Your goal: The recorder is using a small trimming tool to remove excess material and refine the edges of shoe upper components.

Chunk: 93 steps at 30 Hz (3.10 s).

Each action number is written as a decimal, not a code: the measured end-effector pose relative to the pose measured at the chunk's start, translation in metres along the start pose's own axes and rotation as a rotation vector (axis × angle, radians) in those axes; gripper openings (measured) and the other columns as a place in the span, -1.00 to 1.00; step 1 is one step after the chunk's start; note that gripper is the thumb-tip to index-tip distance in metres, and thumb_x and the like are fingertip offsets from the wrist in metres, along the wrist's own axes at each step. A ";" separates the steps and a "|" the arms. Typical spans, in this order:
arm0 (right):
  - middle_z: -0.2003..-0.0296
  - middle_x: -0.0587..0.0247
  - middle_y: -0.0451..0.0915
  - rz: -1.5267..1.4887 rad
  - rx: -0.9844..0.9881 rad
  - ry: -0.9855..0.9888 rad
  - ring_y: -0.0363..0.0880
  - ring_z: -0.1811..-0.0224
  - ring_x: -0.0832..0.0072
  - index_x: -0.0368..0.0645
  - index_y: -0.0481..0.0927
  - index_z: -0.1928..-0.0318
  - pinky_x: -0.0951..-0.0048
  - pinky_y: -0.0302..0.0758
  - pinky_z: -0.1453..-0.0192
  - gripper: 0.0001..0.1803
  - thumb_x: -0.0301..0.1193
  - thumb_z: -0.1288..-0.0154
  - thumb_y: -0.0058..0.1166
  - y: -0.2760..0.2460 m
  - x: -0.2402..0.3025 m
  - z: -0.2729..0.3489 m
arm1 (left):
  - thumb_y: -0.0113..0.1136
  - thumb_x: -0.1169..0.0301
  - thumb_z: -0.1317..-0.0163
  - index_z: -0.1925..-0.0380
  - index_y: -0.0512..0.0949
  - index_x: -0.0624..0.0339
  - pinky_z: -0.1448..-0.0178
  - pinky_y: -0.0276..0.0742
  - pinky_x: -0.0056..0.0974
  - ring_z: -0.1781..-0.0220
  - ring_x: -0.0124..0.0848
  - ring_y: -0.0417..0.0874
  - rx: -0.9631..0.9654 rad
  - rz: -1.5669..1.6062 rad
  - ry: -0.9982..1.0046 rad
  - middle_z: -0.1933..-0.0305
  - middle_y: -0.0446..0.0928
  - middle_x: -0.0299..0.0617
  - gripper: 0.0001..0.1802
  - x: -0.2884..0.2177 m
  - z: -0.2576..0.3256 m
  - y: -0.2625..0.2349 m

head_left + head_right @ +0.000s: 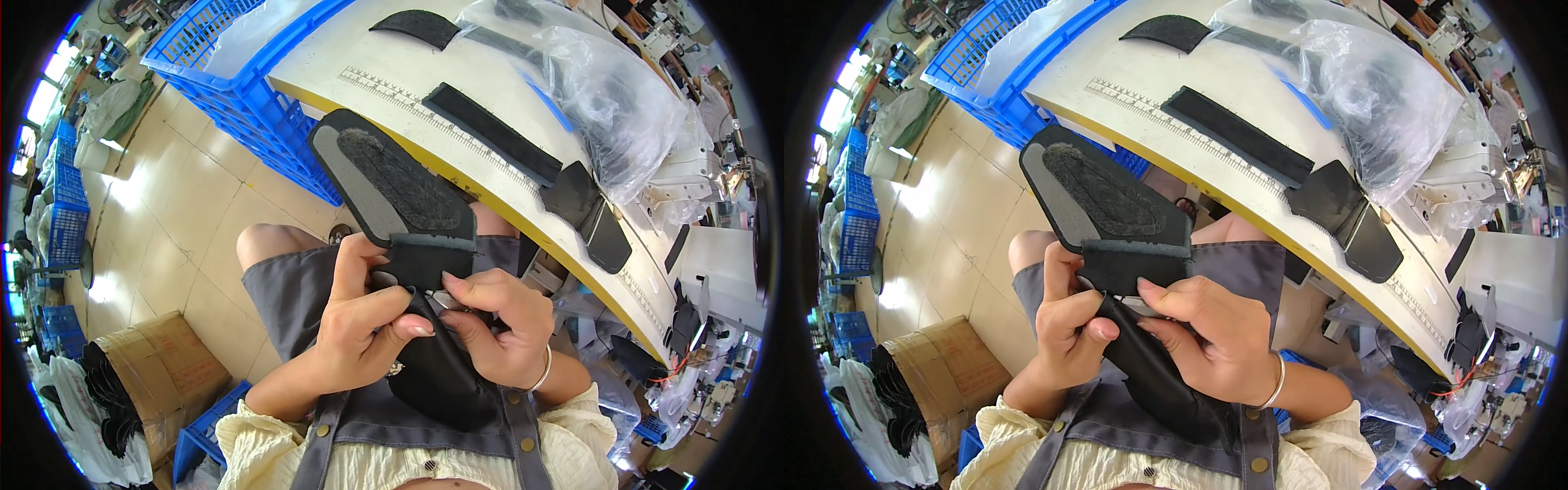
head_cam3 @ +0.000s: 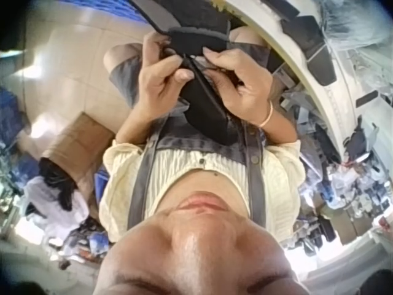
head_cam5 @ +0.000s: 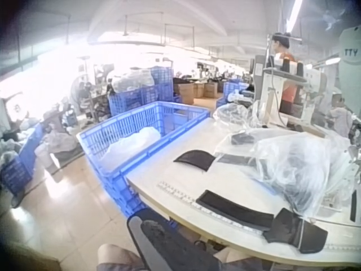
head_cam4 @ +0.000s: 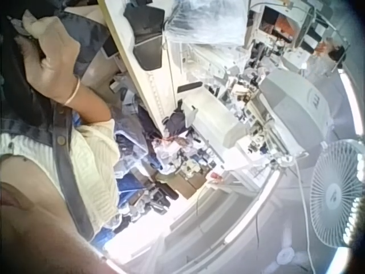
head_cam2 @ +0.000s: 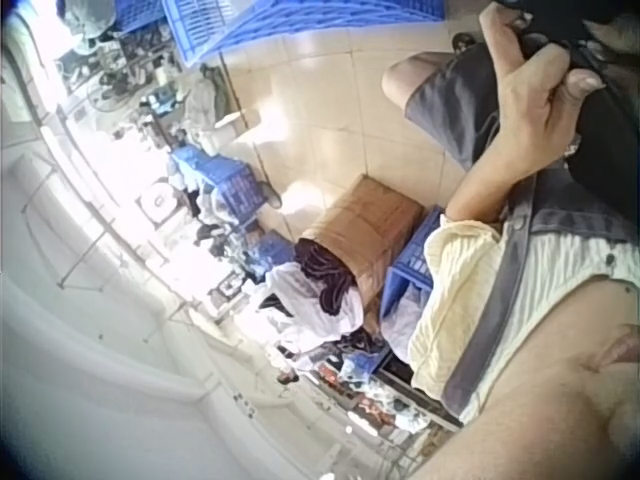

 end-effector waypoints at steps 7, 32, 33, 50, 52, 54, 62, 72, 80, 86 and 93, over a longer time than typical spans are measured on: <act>0.38 0.13 0.61 -0.334 -0.056 0.229 0.57 0.43 0.54 -0.34 0.59 0.14 0.62 0.45 0.34 -0.71 -0.62 -0.07 0.27 -0.004 -0.022 0.011 | 0.31 0.23 -0.11 0.56 0.52 0.27 0.26 0.29 -0.29 0.31 -0.21 0.29 0.040 0.044 -0.041 0.15 0.19 0.07 -0.69 -0.006 -0.010 0.003; 0.37 0.17 0.55 -0.345 0.302 0.361 0.56 0.41 0.58 -0.26 0.50 0.09 0.52 0.44 0.38 -0.69 -0.55 -0.12 0.16 0.028 -0.026 -0.007 | 0.39 0.04 0.09 0.52 0.57 0.28 -0.29 0.15 0.01 -0.26 0.13 0.25 0.184 -0.042 0.008 -0.24 0.26 0.22 -0.54 0.036 -0.004 -0.013; 0.44 0.18 0.54 -0.382 0.322 0.198 0.51 0.50 0.61 -0.28 0.52 0.12 0.53 0.41 0.46 -0.70 -0.53 -0.11 0.21 0.031 -0.010 -0.015 | 0.36 -0.07 0.13 0.43 0.62 0.24 -0.34 0.11 0.02 -0.32 0.09 0.21 0.173 0.174 -0.039 -0.27 0.27 0.14 -0.46 0.036 -0.009 -0.010; 0.56 0.51 0.46 -0.738 -0.140 0.564 0.32 0.53 0.70 -0.25 0.58 0.32 0.63 0.22 0.43 -0.91 -0.49 -0.21 0.19 -0.020 -0.061 0.003 | 0.29 0.45 -0.10 0.63 0.49 0.40 -0.31 0.14 -0.04 -0.30 0.17 0.24 0.252 0.230 -0.044 -0.23 0.26 0.30 -0.74 0.014 -0.007 0.014; 0.54 0.52 0.48 -0.759 -0.152 0.569 0.36 0.51 0.73 -0.24 0.59 0.31 0.66 0.24 0.42 -0.91 -0.49 -0.20 0.20 -0.025 -0.067 0.008 | 0.28 0.44 -0.11 0.64 0.46 0.42 -0.31 0.14 -0.06 -0.28 0.18 0.25 0.271 0.179 0.073 -0.23 0.25 0.29 -0.72 -0.001 -0.008 0.015; 0.53 0.52 0.51 -0.782 -0.161 0.584 0.39 0.48 0.75 -0.22 0.59 0.29 0.68 0.27 0.40 -0.90 -0.49 -0.20 0.21 -0.021 -0.075 0.012 | 0.27 0.42 -0.13 0.64 0.45 0.39 -0.29 0.16 -0.08 -0.25 0.15 0.28 0.313 0.286 -0.043 -0.24 0.22 0.29 -0.70 0.018 0.001 0.024; 0.45 0.36 0.50 0.081 -0.242 0.330 0.36 0.50 0.65 -0.30 0.55 0.11 0.64 0.25 0.49 -0.65 -0.38 -0.13 0.27 -0.042 -0.058 -0.005 | 0.27 0.21 -0.15 0.59 0.43 0.31 0.01 0.32 -0.17 0.16 -0.08 0.37 0.168 0.255 -0.020 0.25 0.24 0.04 -0.61 0.020 -0.004 0.019; 0.43 0.35 0.47 0.600 -0.109 -0.405 0.29 0.64 0.65 -0.17 0.62 0.15 0.68 0.16 0.65 -0.71 -0.45 -0.05 0.23 -0.007 0.042 0.009 | 0.27 0.09 -0.11 0.61 0.43 0.32 0.28 0.33 -0.30 0.34 -0.21 0.37 -0.013 0.008 0.027 0.14 0.33 0.13 -0.53 -0.002 -0.001 -0.008; 0.47 0.38 0.45 0.572 -0.097 -0.397 0.29 0.63 0.67 -0.14 0.63 0.15 0.70 0.13 0.65 -0.69 -0.48 -0.01 0.20 -0.003 0.039 0.008 | 0.25 0.06 -0.11 0.62 0.43 0.32 0.32 0.32 -0.34 0.36 -0.25 0.37 -0.027 0.027 0.026 0.14 0.33 0.14 -0.51 -0.003 0.003 -0.006; 0.47 0.38 0.44 0.582 -0.123 -0.390 0.28 0.64 0.68 -0.16 0.63 0.14 0.70 0.14 0.66 -0.70 -0.47 -0.03 0.19 -0.003 0.038 0.010 | 0.26 0.06 -0.09 0.63 0.44 0.30 0.30 0.36 -0.31 0.32 -0.24 0.39 0.043 0.036 -0.059 0.14 0.30 0.11 -0.51 0.000 0.003 0.002; 0.43 0.20 0.55 -0.024 0.077 0.036 0.54 0.49 0.45 -0.29 0.59 0.17 0.48 0.45 0.46 -0.72 -0.62 -0.03 0.22 0.004 0.001 -0.002 | 0.31 0.09 -0.05 0.66 0.45 0.30 0.29 0.37 -0.30 0.29 -0.24 0.37 -0.039 -0.036 0.104 0.06 0.19 0.09 -0.53 -0.009 0.003 -0.001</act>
Point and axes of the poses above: each hand's wrist, its own z-axis away from the middle knuckle, its own y-axis out of the palm, x = y × z, the point moved 10 cm from there along -z, towards the middle knuckle
